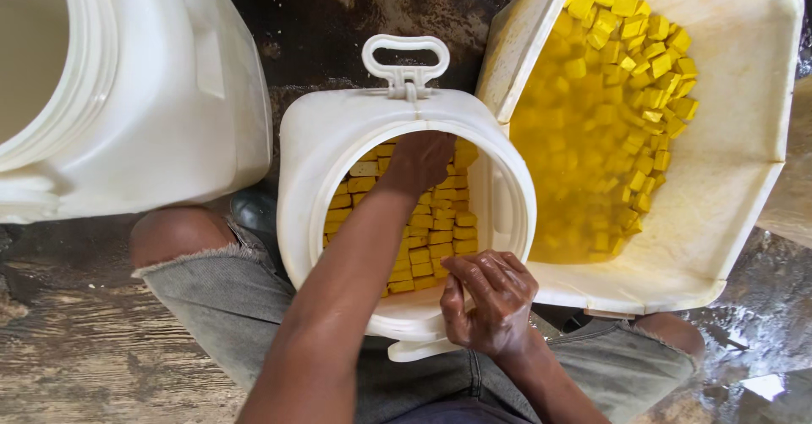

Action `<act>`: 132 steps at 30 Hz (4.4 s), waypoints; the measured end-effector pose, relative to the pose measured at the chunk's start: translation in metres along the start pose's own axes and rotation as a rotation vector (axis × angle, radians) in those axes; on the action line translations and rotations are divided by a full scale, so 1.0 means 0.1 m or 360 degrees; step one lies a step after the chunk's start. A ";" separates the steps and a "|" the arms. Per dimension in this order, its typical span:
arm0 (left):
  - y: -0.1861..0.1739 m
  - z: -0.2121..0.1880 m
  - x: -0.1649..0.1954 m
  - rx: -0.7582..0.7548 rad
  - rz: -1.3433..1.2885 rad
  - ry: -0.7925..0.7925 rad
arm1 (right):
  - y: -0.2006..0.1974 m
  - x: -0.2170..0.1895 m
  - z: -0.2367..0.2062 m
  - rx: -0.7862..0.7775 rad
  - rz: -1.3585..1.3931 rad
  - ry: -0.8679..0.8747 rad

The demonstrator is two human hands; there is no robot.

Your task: The person sits on the floor and transfers yellow rectangular blocks one at a time from a large tub filled with yellowish liquid into a white plastic bucket, arranging the blocks in layers inside the bucket. Occasionally they hold a block up before placing it and reach through the liquid to retrieve blocks from the tub.

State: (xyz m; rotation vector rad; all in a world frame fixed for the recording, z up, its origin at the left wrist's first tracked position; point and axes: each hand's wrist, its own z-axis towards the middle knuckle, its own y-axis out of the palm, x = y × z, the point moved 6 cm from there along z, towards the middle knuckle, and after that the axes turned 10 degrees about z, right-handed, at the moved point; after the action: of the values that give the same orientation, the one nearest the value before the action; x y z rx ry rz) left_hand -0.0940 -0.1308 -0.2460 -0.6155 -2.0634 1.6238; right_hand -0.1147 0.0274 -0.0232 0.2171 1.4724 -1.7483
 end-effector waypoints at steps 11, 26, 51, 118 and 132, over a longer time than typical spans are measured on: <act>0.14 0.14 0.47 0.0265 -0.0119 -0.0272 | -0.10 0.05 0.00 0.0123 0.0156 -0.0009; 0.05 -0.12 0.53 0.0513 -0.0460 -0.0178 | -0.12 0.11 -0.03 0.0183 0.0184 -0.0075; 0.21 -0.79 0.85 -0.0275 0.0625 0.0904 | 0.92 3.64 -1.48 -0.0681 -0.0333 0.1183; -0.35 -0.74 1.36 -0.0559 -0.0723 0.0578 | 1.16 3.96 -1.74 0.0305 0.0978 0.1736; -1.62 -1.47 0.77 -0.0152 -0.0991 -0.0280 | 0.79 3.63 -1.44 0.0973 0.1743 0.2295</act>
State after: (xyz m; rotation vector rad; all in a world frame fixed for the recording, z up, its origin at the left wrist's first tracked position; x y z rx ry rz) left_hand -0.0813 -0.0050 -0.0512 0.1522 -2.1663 1.2471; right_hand -0.3492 -0.0142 -0.3426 2.4275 1.0422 -0.8719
